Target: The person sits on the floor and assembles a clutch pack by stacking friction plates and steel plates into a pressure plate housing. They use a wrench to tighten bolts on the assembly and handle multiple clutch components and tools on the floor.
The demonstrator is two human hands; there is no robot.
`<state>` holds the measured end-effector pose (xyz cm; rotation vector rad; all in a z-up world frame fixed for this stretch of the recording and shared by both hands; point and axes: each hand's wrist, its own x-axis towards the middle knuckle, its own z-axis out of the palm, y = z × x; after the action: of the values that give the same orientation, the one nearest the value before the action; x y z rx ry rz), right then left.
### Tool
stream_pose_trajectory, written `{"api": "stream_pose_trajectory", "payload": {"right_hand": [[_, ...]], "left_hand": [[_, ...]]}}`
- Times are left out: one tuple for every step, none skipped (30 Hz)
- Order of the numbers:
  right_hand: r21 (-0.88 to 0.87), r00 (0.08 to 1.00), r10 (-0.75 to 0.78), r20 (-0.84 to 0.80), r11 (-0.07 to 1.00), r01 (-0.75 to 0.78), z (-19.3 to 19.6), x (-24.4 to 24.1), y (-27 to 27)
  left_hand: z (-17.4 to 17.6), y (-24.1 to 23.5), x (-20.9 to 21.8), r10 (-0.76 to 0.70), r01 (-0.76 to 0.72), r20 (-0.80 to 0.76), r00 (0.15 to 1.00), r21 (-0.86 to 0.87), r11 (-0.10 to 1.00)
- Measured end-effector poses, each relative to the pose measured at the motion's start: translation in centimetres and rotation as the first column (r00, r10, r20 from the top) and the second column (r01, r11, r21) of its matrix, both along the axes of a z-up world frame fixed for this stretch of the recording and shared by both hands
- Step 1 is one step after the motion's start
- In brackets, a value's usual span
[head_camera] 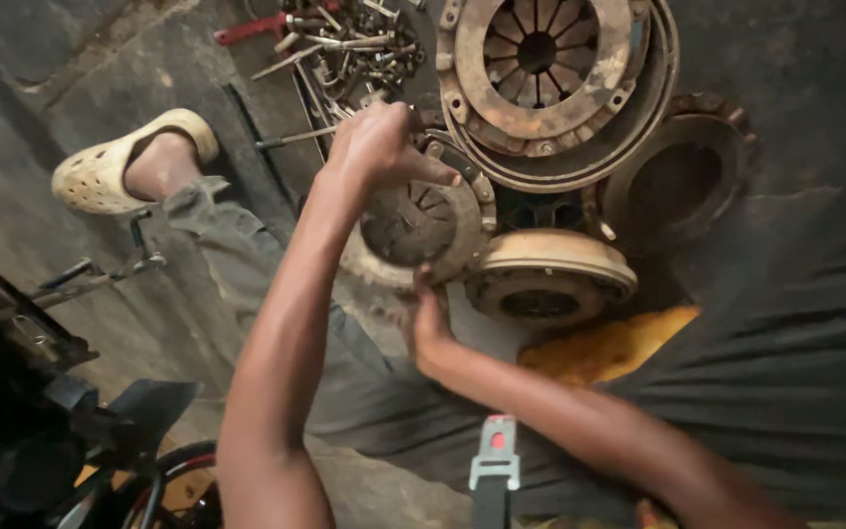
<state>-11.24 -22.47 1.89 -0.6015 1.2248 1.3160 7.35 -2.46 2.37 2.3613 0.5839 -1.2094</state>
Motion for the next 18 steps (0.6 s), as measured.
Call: {"api": "stream_pose_trajectory", "payload": {"right_hand": [[-0.017, 0.999, -0.007, 0.038, 1.0, 0.007, -0.1, 0.1, 0.5], [-0.033, 0.999, -0.013, 0.036, 0.999, 0.014, -0.1, 0.1, 0.9], [-0.048, 0.999, -0.019, 0.034, 0.999, 0.021, -0.2, 0.0, 1.1], [-0.07, 0.999, -0.026, 0.035, 0.997, 0.028, -0.3, 0.0, 1.1], [-0.107, 1.0, -0.012, 0.028, 0.994, 0.015, -0.4, -0.1, 1.3], [-0.141, 1.0, 0.01, 0.017, 0.99, -0.008, -0.5, -0.3, 1.3], [-0.173, 0.999, 0.032, 0.005, 0.984, -0.031, -0.4, -0.6, 1.2], [-0.176, 0.999, 0.015, 0.044, 0.984, -0.007, -0.4, -0.9, 1.3], [-0.178, 0.997, -0.002, 0.082, 0.984, 0.017, -0.3, -1.2, 1.4], [-0.182, 0.991, -0.027, 0.129, 0.982, 0.051, -0.6, -1.1, 1.9], [-0.192, 0.993, -0.021, 0.118, 0.98, 0.044, -0.9, -1.0, 2.3], [-0.211, 0.995, -0.012, 0.103, 0.977, 0.033, -1.1, -1.1, 2.3], [-0.23, 0.996, -0.003, 0.087, 0.973, 0.023, -1.3, -1.3, 2.4], [-0.239, 0.988, 0.014, 0.153, 0.971, 0.023, -1.3, -1.6, 2.3], [-0.247, 0.975, 0.031, 0.218, 0.969, 0.025, -1.1, -1.8, 2.3], [-0.25, 0.956, 0.043, 0.29, 0.968, 0.032, -1.2, -1.6, 2.6], [-0.216, 0.968, 0.026, 0.25, 0.976, 0.029, -1.2, -1.2, 2.9], [-0.186, 0.978, 0.011, 0.209, 0.982, 0.029, -1.4, -0.8, 3.2]], "left_hand": [[-0.3, 0.3, -0.2, 0.018, -0.017, 0.02, 1.0, -0.022, 1.0], [-0.6, 0.5, -0.5, 0.034, -0.032, 0.036, 0.999, -0.045, 0.998], [-1.0, 0.7, -0.9, 0.05, -0.047, 0.051, 0.997, -0.069, 0.997], [-1.5, 0.6, -1.2, 0.048, -0.045, 0.048, 0.998, -0.053, 0.998], [-2.0, 0.6, -1.5, 0.045, -0.044, 0.045, 0.998, -0.038, 0.998], [-2.4, 0.6, -2.1, 0.051, -0.051, 0.038, 0.998, -0.019, 0.999], [-2.7, 0.6, -2.7, 0.045, -0.048, 0.148, 0.988, 0.02, 0.999], [-2.9, 0.6, -3.2, 0.034, -0.053, 0.26, 0.965, 0.068, 0.996], [-2.8, 0.6, -3.6, 0.016, -0.062, 0.366, 0.93, 0.115, 0.991], [-2.9, 0.8, -3.5, 0.08, -0.1, 0.314, 0.946, 0.049, 0.994], [-3.0, 1.0, -3.3, 0.139, -0.14, 0.257, 0.956, -0.016, 0.99], [-3.3, 0.9, -3.3, 0.199, -0.186, 0.189, 0.962, -0.086, 0.979], [-3.5, 0.7, -3.4, 0.192, -0.182, 0.196, 0.962, -0.067, 0.981], [-3.5, 0.6, -3.7, 0.188, -0.183, 0.2, 0.962, -0.045, 0.982], [-3.4, 0.5, -3.9, 0.184, -0.183, 0.203, 0.962, -0.023, 0.983], [-3.1, 0.6, -3.7, 0.165, -0.161, 0.259, 0.952, -0.037, 0.986], [-2.9, 0.7, -3.5, 0.147, -0.139, 0.313, 0.938, -0.049, 0.989], [-2.8, 0.7, -3.0, 0.13, -0.114, 0.366, 0.922, -0.064, 0.991]]}}
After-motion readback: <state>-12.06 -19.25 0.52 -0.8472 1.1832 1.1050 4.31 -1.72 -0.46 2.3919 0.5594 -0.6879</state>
